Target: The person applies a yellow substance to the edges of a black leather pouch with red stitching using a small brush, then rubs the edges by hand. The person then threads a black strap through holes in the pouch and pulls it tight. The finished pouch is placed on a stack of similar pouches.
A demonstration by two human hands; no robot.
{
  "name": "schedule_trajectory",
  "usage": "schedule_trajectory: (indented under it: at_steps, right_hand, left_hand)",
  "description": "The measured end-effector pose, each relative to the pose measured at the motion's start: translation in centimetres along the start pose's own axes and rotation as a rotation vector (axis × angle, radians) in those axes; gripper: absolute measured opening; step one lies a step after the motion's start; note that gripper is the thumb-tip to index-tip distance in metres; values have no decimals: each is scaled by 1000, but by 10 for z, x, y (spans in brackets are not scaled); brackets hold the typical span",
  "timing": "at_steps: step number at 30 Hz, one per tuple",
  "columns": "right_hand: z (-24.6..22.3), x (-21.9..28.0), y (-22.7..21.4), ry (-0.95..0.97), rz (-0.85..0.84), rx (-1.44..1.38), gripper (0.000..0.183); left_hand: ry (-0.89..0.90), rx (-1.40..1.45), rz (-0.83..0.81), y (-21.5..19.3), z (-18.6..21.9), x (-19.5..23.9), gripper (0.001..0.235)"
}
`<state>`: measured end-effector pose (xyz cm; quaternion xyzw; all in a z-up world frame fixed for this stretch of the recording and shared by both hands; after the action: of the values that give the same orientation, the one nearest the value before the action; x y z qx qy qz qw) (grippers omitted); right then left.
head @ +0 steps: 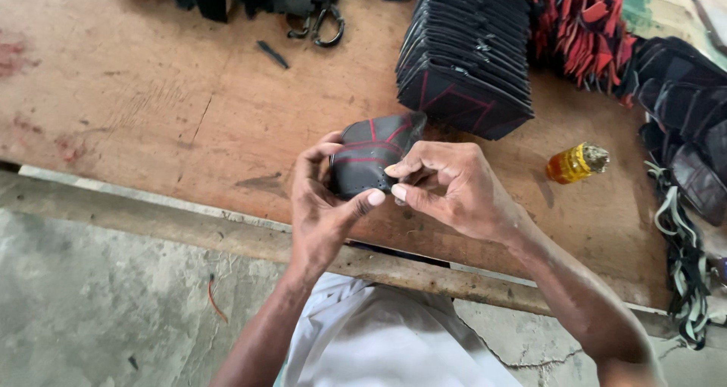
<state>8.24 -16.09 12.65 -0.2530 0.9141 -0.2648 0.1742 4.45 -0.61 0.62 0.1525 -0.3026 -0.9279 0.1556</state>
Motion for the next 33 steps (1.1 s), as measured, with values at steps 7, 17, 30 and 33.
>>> schedule_trajectory:
  at_steps: [7, 17, 30, 33]
  right_hand:
    - [5, -5, 1, -51, 1, 44, 14]
    - [-2, 1, -15, -39, -46, -180, 14]
    - [-47, 7, -14, -188, 78, 490, 14]
    - [-47, 6, -1, -354, 169, 637, 14]
  left_hand:
    - [-524, 485, -155, -6, -41, -6, 64]
    - [-588, 571, -221, 3, -20, 3, 55]
    - [-268, 222, -173, 2, -14, 7, 33]
    - [-250, 12, -83, 0, -17, 6, 34]
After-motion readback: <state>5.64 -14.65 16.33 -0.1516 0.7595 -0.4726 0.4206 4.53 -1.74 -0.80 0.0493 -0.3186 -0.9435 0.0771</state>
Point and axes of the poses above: each hand's wrist, its own x-axis away from the middle knuckle, its own y-axis out of the palm, z = x × y, the point moved 4 cm from there along -x, towards the middle knuckle, and after that the axes turned 9 degrees about z, right-handed, at the moved point
